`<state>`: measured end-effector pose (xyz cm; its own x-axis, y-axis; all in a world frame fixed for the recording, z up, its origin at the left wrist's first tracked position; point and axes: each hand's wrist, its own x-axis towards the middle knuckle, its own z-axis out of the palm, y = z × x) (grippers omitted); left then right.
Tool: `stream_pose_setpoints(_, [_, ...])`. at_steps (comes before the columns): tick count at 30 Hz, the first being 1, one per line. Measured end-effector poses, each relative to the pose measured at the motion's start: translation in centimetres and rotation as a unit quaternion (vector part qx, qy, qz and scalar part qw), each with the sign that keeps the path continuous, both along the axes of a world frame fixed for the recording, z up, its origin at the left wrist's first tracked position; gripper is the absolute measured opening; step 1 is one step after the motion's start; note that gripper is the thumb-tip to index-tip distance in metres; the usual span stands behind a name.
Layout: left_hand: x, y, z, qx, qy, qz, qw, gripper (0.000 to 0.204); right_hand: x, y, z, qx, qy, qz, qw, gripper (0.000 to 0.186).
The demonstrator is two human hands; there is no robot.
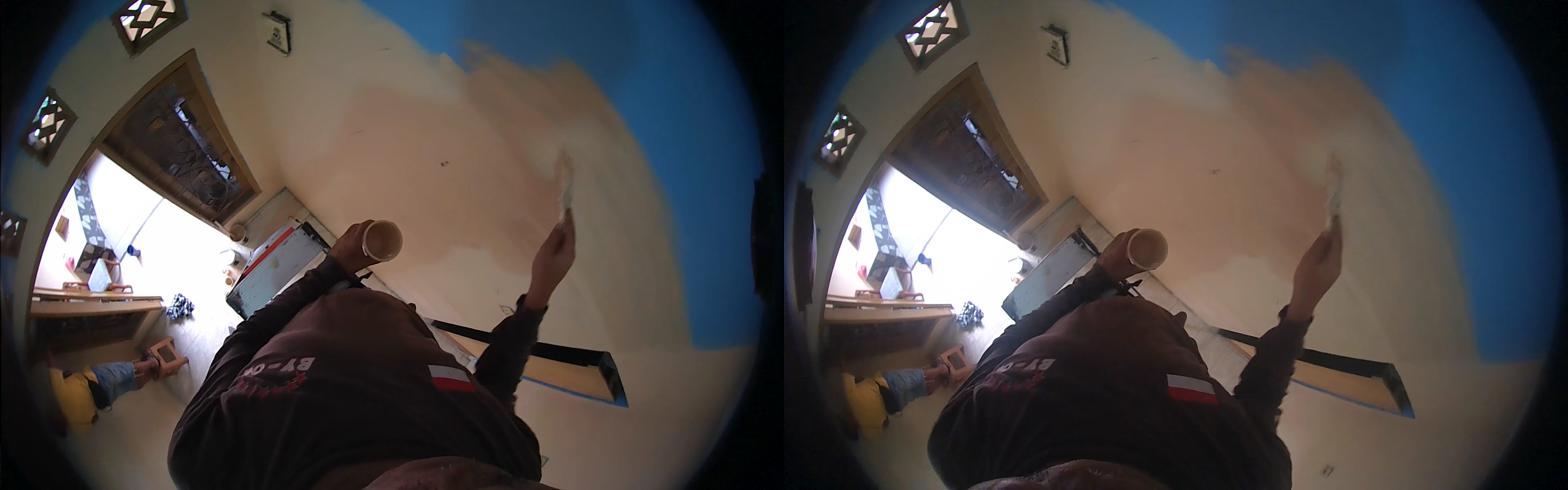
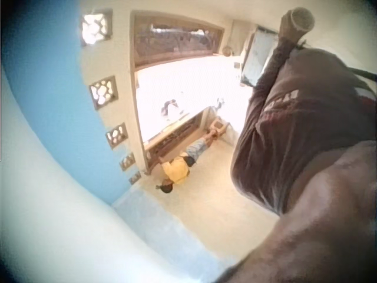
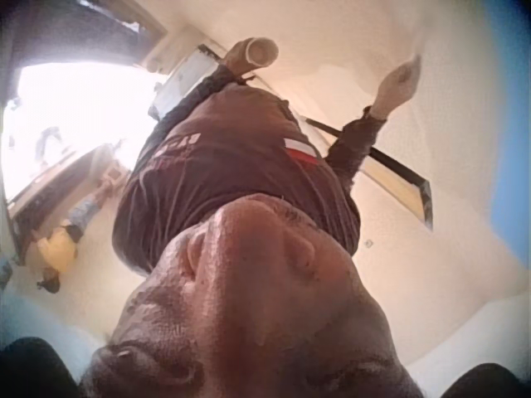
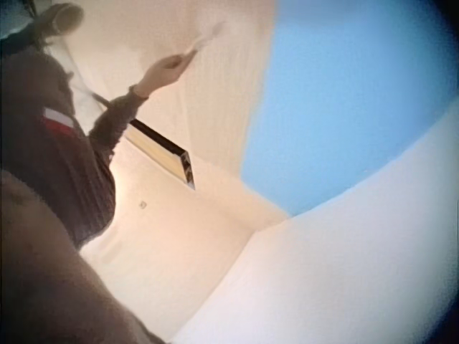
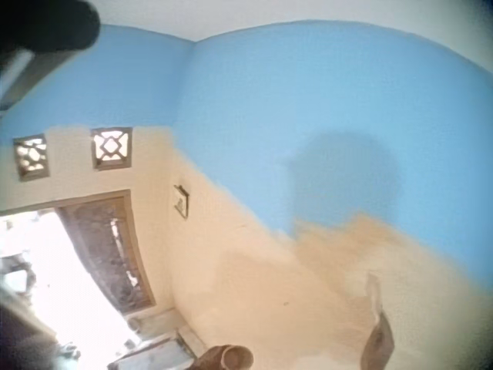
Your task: The person paints a ceiling with white paint using a brush and a small container. They repeatedly dip the brush into the container and apply paint to the ceiling in broad strokes, gradually covering more area.
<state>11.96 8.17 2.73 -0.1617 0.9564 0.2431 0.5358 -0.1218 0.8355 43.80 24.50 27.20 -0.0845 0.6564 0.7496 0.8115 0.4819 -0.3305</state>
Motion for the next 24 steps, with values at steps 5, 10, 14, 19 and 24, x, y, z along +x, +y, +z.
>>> stream_pose_setpoints(5, [-1.0,-0.6,2.2,-0.003,-0.015,0.057,0.998,0.088,-2.8,-6.2,-11.2,-0.311,0.248,0.091,0.913,0.038])
stream_pose_setpoints(10, [-3.8,-3.1,3.5,-0.019,-0.021,0.165,0.986,0.086,-6.3,-10.8,-16.0,-0.496,0.438,0.081,0.745,0.033])
stream_pose_setpoints(14, [-5.1,-6.2,5.0,-0.002,-0.02,0.208,0.978,0.085,-6.6,-11.0,-16.6,-0.513,0.461,0.093,0.718,0.029])
stream_pose_setpoints(19, [-5.6,-10.8,2.8,-0.019,-0.03,0.206,0.978,0.079,-6.6,-10.0,-16.2,-0.516,0.413,0.126,0.74,0.032])
stream_pose_setpoints(24, [-5.1,-13.1,1.9,-0.039,-0.046,0.194,0.979,0.078,-7.8,-9.8,-16.8,-0.516,0.407,0.149,0.738,0.03])
